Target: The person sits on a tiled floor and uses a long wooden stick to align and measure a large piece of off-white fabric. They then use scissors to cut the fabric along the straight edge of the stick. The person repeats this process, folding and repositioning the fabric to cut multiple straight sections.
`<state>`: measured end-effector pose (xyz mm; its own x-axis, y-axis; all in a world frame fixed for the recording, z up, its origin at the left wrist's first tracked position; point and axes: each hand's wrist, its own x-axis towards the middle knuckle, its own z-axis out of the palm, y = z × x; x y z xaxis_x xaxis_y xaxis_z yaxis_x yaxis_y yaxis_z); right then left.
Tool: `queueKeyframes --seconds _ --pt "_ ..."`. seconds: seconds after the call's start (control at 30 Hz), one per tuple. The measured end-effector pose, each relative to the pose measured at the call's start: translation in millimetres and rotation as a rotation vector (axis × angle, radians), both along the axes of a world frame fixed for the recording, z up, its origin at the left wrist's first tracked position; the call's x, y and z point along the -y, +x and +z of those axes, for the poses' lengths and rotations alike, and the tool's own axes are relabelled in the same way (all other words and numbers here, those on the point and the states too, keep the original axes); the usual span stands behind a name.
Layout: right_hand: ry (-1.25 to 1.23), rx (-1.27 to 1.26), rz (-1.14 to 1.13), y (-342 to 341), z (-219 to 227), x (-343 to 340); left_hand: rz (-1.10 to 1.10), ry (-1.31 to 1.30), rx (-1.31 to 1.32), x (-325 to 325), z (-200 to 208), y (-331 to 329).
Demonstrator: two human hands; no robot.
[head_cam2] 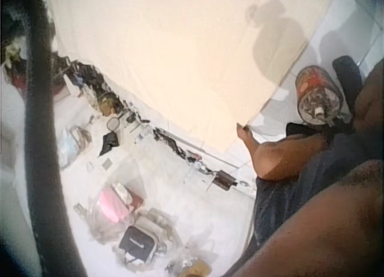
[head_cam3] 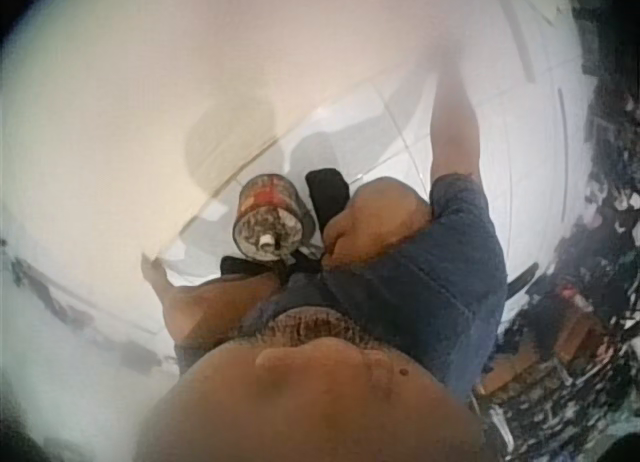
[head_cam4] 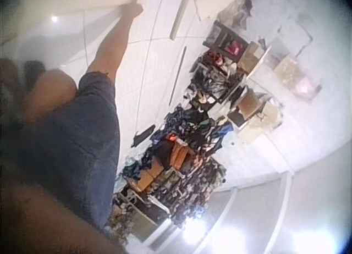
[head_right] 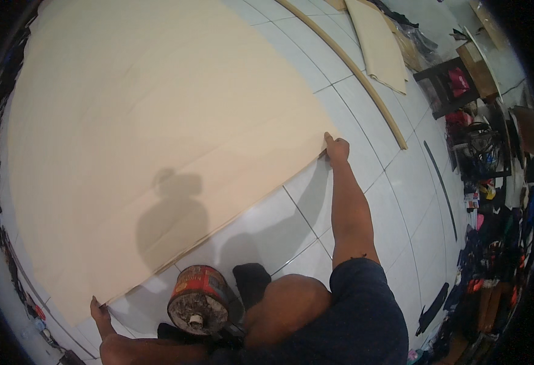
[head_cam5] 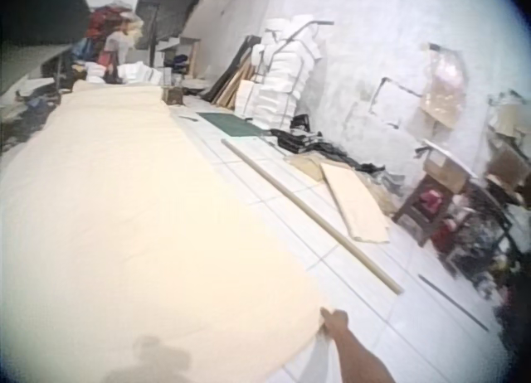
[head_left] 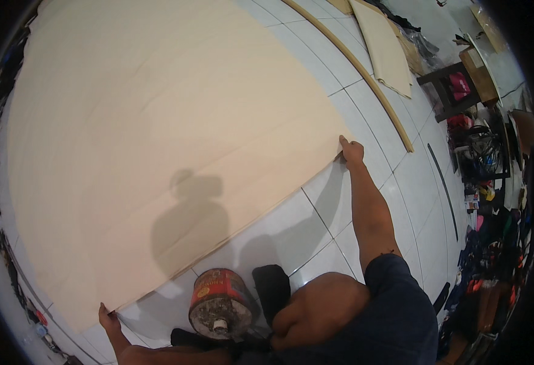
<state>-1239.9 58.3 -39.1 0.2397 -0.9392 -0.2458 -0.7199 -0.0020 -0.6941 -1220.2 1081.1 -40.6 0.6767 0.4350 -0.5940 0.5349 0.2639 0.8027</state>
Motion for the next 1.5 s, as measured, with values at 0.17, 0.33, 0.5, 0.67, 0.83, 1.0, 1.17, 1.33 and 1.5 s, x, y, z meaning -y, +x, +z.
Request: queueKeyframes --seconds 0.17,0.33,0.5,0.67,0.83,1.0,1.17,1.33,1.5 --pt "-0.05 -0.018 -0.08 2.8 0.2 3.7 -0.03 -0.036 -0.02 -6.0 -8.0 -1.0" --pt "0.086 -0.015 0.033 4.3 6.9 7.0 -0.067 0.004 -0.011 -15.2 -7.8 -5.2" --pt "0.163 -0.191 0.142 -5.5 35.8 30.1 -0.027 0.01 -0.033 7.1 4.6 -0.4" --pt "-0.322 -0.447 0.084 1.3 41.8 31.4 0.105 0.081 -0.077 3.0 -9.6 5.8" --pt "-0.554 -0.384 0.474 14.1 34.7 10.7 0.117 0.077 -0.036 4.0 -16.3 5.9" --pt "-0.472 -0.471 0.529 34.1 21.7 -8.4 0.204 0.201 -0.076 -1.3 -16.3 6.9" --pt "-0.605 -0.672 0.568 19.7 15.4 -18.1 0.205 0.308 -0.152 7.9 -16.7 13.8" --pt "-0.454 -0.61 0.58 29.4 19.4 -22.1 0.287 0.294 -0.101 3.1 -9.3 5.7" --pt "-0.459 -0.556 0.649 47.7 -12.0 -8.0 0.241 0.145 -0.109 -17.7 -9.2 -9.5"
